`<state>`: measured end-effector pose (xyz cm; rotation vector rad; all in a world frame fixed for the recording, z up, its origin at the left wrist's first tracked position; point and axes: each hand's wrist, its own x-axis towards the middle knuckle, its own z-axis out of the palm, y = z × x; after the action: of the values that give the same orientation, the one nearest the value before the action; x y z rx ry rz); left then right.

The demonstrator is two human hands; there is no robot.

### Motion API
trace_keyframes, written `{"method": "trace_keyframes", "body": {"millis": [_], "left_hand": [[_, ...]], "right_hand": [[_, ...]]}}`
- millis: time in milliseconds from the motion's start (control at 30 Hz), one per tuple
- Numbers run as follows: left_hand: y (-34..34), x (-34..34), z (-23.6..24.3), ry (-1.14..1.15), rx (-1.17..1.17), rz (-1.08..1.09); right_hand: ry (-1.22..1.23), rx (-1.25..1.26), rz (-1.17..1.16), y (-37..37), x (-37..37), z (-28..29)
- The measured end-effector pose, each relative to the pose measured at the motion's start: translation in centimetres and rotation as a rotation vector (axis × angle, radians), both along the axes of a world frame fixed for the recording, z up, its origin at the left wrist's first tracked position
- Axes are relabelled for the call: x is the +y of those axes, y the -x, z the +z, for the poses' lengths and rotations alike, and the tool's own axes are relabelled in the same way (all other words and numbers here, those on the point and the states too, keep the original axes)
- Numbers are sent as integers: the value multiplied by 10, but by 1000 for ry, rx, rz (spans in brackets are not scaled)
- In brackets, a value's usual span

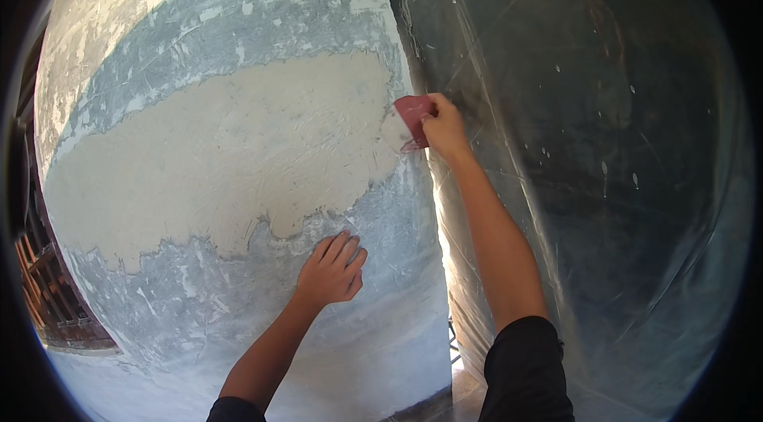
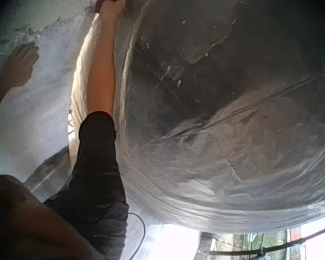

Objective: The person applies wall putty to a wall using a plastic spreader.

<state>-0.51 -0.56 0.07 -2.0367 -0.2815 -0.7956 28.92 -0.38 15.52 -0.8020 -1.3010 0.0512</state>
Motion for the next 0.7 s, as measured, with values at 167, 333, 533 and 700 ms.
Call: {"method": "trace_keyframes", "body": {"millis": [167, 333, 533, 700], "left_hand": [[1, -1, 1, -1, 5, 13], [0, 2, -1, -9, 16, 9], [1, 1, 0, -4, 3, 2], [0, 1, 0, 2, -2, -15]], "right_hand": [[-75, 225, 117, 9, 2, -16], [-5, 272, -29, 21, 19, -28], [-57, 476, 41, 33, 4, -45], [1, 559, -8, 26, 22, -42]]}}
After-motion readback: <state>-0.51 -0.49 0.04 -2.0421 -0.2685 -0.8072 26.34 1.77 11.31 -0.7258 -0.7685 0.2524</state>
